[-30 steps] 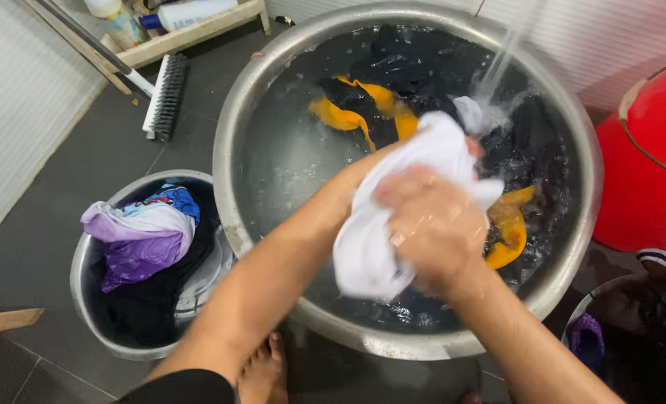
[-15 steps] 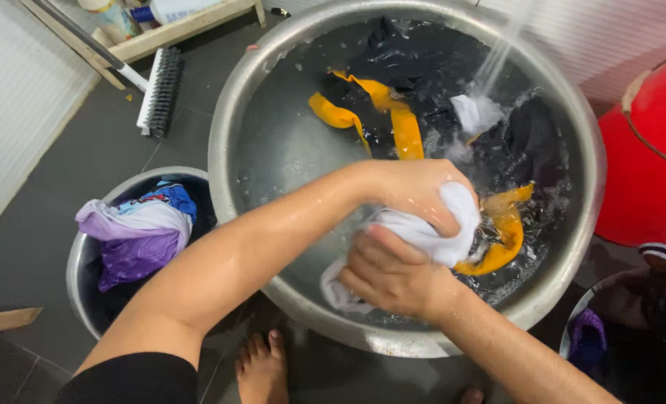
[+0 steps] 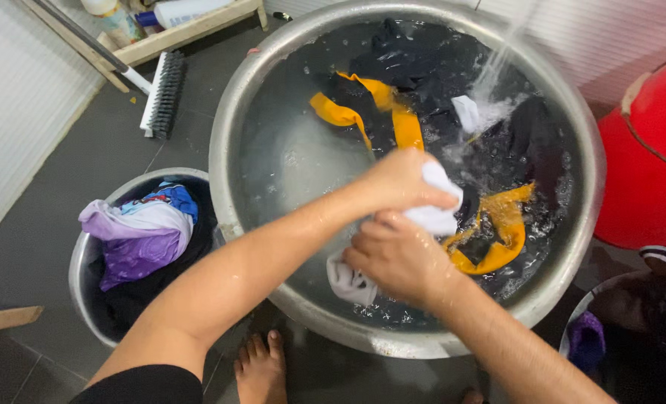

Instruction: The person hand-washes a load of mixed-color clothes in a large metal basin filled with water. They repeatedly submerge, agitate, and wring out various garments including a black and yellow shirt, a white t-shirt, and a pair of jeans, then transfer them to a smaller basin.

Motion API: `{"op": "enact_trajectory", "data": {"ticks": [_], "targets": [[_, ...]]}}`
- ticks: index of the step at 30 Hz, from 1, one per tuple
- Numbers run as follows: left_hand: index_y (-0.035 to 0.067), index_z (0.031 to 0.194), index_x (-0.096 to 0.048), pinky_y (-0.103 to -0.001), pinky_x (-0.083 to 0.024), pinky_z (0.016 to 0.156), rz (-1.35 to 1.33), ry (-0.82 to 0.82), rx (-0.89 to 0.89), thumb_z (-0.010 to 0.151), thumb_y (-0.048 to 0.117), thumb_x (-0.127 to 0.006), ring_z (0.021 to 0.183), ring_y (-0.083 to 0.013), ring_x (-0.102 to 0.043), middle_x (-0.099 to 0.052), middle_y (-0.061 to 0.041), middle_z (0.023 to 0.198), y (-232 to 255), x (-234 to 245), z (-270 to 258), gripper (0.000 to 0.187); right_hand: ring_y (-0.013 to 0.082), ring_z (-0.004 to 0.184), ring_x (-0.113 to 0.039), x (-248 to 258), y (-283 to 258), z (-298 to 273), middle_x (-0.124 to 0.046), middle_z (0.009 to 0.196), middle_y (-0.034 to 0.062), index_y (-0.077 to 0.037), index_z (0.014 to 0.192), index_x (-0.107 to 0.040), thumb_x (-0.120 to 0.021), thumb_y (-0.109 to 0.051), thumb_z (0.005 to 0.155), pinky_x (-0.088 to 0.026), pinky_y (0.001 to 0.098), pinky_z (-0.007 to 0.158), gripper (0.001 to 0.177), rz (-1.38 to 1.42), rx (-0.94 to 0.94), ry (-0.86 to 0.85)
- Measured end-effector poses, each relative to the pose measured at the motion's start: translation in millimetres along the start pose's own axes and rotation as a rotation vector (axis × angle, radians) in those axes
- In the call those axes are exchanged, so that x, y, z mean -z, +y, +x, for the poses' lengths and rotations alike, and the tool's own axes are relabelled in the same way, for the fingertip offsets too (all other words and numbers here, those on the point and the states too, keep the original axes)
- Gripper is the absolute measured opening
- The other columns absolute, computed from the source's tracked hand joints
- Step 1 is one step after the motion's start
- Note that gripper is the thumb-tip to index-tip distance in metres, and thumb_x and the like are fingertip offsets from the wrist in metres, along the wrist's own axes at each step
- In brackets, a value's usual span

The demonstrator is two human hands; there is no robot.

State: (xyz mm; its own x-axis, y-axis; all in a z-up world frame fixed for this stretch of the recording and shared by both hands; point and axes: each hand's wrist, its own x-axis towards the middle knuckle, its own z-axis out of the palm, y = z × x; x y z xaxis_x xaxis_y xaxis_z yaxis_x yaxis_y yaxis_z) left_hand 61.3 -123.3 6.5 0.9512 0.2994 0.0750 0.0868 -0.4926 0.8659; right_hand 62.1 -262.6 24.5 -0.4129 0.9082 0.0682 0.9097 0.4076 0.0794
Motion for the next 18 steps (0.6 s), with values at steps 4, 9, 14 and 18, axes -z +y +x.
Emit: {"op": "enact_trajectory", "data": {"ticks": [4,9,14,18], "targets": [[0.009,0.083,-0.078,-0.036,-0.059,0.067,0.276,0.161,0.008,0.055,0.050,-0.090,0.071,-0.0229,-0.075,-0.076,-0.010,0.079,8.5,71.4,12.6,0.051,0.0225,0.122,-0.057,17.9,20.6,22.7,-0.065,0.121,0.0025,-0.018,0.103,-0.067,-0.067,-0.024,0.080,-0.040,0.0434,0.109,0.024,-0.015,-0.019,0.397],[0.006,0.086,-0.077,-0.034,-0.056,0.060,0.354,0.153,0.070,0.078,0.040,-0.080,0.064,-0.0140,-0.069,-0.074,-0.008,0.073,-16.4,239.8,-32.0,0.035,0.0414,0.143,-0.039,13.5,52.9,49.1,-0.044,0.151,0.0212,0.001,0.145,-0.041,-0.083,-0.048,0.073,-0.031,0.0519,0.120,0.097,0.572,-0.162,0.861],[0.001,0.093,-0.079,-0.046,-0.057,0.074,0.769,0.108,0.511,0.067,0.049,-0.084,0.080,-0.0323,-0.073,-0.077,-0.020,0.089,-103.6,352.7,-122.6,0.055,0.0379,0.149,-0.045,-65.7,142.5,9.4,-0.050,0.156,0.0210,-0.008,0.154,-0.045,-0.087,-0.036,0.087,-0.035,0.0466,0.127,0.084,0.331,-0.621,0.603],[0.006,0.120,-0.074,-0.047,-0.052,0.100,0.790,-0.348,1.080,0.063,0.058,-0.088,0.116,-0.0325,-0.063,-0.069,-0.017,0.127,-189.3,353.1,-190.3,0.078,0.0448,0.135,-0.051,-167.3,214.5,-64.8,-0.051,0.148,0.0316,0.003,0.161,-0.030,-0.088,-0.023,0.079,-0.040,0.0461,0.113,0.104,0.415,-1.031,0.522]]}}
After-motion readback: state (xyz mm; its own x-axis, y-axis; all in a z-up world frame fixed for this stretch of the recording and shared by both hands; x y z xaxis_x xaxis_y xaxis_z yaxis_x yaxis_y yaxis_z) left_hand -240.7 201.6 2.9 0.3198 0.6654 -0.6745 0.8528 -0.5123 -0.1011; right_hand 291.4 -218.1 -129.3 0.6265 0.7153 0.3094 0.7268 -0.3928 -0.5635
